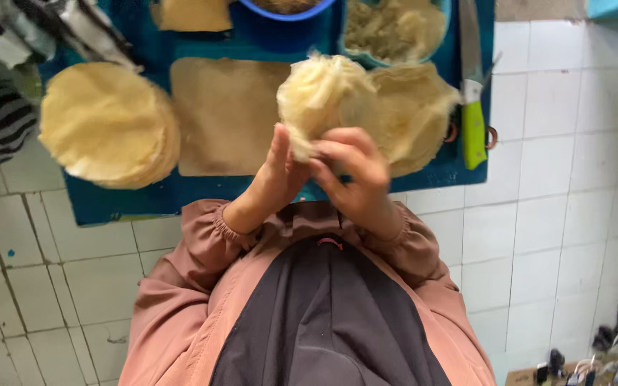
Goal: The person picks thin round crepe wrappers one at a time from a stack on a blue tray and folds each one in half and then into quarters by hand, placing the folded wrapper back on the tray. They repeat this folding cycle continuously throughout the episode.
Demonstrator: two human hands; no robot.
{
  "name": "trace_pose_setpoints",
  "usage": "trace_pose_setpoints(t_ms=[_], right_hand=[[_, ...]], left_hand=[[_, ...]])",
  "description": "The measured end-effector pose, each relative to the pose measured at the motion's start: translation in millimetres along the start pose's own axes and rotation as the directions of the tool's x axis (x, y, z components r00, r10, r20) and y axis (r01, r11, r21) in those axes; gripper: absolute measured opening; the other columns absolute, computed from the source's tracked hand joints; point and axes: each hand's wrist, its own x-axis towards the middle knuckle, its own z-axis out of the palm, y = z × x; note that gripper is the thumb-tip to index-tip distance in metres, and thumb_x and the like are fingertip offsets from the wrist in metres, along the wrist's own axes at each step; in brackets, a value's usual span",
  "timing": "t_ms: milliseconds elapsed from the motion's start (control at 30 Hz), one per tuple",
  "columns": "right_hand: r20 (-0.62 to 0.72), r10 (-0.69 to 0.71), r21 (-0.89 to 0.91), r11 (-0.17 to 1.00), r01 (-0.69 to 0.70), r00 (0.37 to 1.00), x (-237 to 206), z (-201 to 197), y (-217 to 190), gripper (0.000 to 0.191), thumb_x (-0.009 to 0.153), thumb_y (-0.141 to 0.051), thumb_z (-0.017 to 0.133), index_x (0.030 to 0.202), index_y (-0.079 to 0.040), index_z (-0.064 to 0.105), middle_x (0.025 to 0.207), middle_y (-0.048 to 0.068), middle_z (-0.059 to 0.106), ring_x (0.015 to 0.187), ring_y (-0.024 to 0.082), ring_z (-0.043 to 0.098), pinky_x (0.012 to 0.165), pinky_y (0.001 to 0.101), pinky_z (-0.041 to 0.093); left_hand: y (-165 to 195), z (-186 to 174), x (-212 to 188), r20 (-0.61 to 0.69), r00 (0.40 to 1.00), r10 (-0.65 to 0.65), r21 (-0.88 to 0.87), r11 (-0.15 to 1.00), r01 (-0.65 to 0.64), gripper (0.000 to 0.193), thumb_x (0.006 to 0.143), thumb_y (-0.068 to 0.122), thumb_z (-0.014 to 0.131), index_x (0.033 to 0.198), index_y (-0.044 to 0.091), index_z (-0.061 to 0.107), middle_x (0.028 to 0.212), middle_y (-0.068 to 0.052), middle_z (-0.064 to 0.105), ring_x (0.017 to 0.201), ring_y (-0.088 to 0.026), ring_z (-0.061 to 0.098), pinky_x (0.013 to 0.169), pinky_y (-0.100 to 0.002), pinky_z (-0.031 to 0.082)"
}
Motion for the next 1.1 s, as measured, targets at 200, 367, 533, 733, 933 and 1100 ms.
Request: trace_pose_setpoints(t_ms=[200, 367, 533, 733, 933, 1100], right_hand=[[0.054, 0.053, 0.074, 0.996, -0.057, 0.997, 20, 30, -1, 0.011, 0.098, 0.001, 0.074, 0.108, 0.0, 0.068, 0.105, 0.013, 0.067, 0.092, 0.024, 0.069, 0.082, 0.0317, 0.056], [0.05, 0.172, 0.217, 0.96, -0.179, 0.984, 22, 31, 6, 0.005, 0.103, -0.002, 0.068, 0.107, 0.001, 0.066, 0.107, 0.012, 0.066, 0.095, 0.02, 0.065, 0.087, 0.0286, 0.053], [0.168, 0.127, 0.218, 0.962, -0.162, 0.978, 22, 32, 1, 0.007, 0.103, -0.004, 0.067, 0.107, 0.0, 0.067, 0.108, 0.013, 0.065, 0.1, 0.021, 0.066, 0.089, 0.0291, 0.053], [0.273, 0.333, 0.354, 0.838, -0.416, 0.903, 22, 38, 3, 0.026, 0.092, -0.008, 0.078, 0.11, -0.002, 0.06, 0.098, 0.001, 0.067, 0.089, 0.008, 0.066, 0.08, 0.0213, 0.054], [0.341, 0.413, 0.392, 0.755, -0.527, 0.845, 16, 34, 19, 0.008, 0.102, -0.007, 0.071, 0.104, 0.0, 0.068, 0.1, 0.0, 0.067, 0.091, 0.005, 0.063, 0.079, 0.02, 0.052], [0.276, 0.399, 0.394, 0.782, -0.482, 0.874, 14, 38, 23, 0.008, 0.104, -0.006, 0.067, 0.103, 0.001, 0.068, 0.099, 0.001, 0.069, 0.089, 0.005, 0.065, 0.078, 0.0204, 0.053]], left_hand=[[21, -8, -16, -0.098, 0.993, 0.068, 0.334, 0.942, -0.032, 0.062, 0.11, 0.05, 0.048, 0.148, 0.002, 0.047, 0.137, -0.008, 0.06, 0.126, -0.019, 0.057, 0.107, -0.034, 0.048], [56, 22, -36, -0.082, 0.91, 0.405, 0.927, 0.367, -0.08, 0.029, 0.107, 0.02, 0.064, 0.127, -0.001, 0.063, 0.113, -0.006, 0.07, 0.1, -0.015, 0.073, 0.086, -0.028, 0.058], [70, 30, -41, -0.287, 0.861, 0.42, 0.705, 0.701, -0.106, 0.017, 0.105, 0.011, 0.065, 0.117, -0.001, 0.063, 0.102, -0.003, 0.072, 0.09, -0.008, 0.071, 0.08, -0.024, 0.061], [60, 18, -41, -0.272, 0.912, 0.306, 0.662, 0.748, -0.053, 0.012, 0.106, 0.009, 0.063, 0.113, -0.001, 0.064, 0.1, -0.002, 0.07, 0.092, -0.007, 0.068, 0.082, -0.024, 0.059], [58, 18, -44, -0.223, 0.931, 0.29, 0.661, 0.747, -0.075, 0.014, 0.107, 0.01, 0.059, 0.116, 0.0, 0.063, 0.104, -0.001, 0.068, 0.095, -0.005, 0.067, 0.085, -0.023, 0.06], [65, 20, -43, -0.25, 0.925, 0.287, 0.761, 0.649, 0.005, 0.016, 0.098, 0.006, 0.07, 0.109, 0.001, 0.06, 0.098, -0.001, 0.069, 0.087, -0.007, 0.069, 0.078, -0.023, 0.059]])
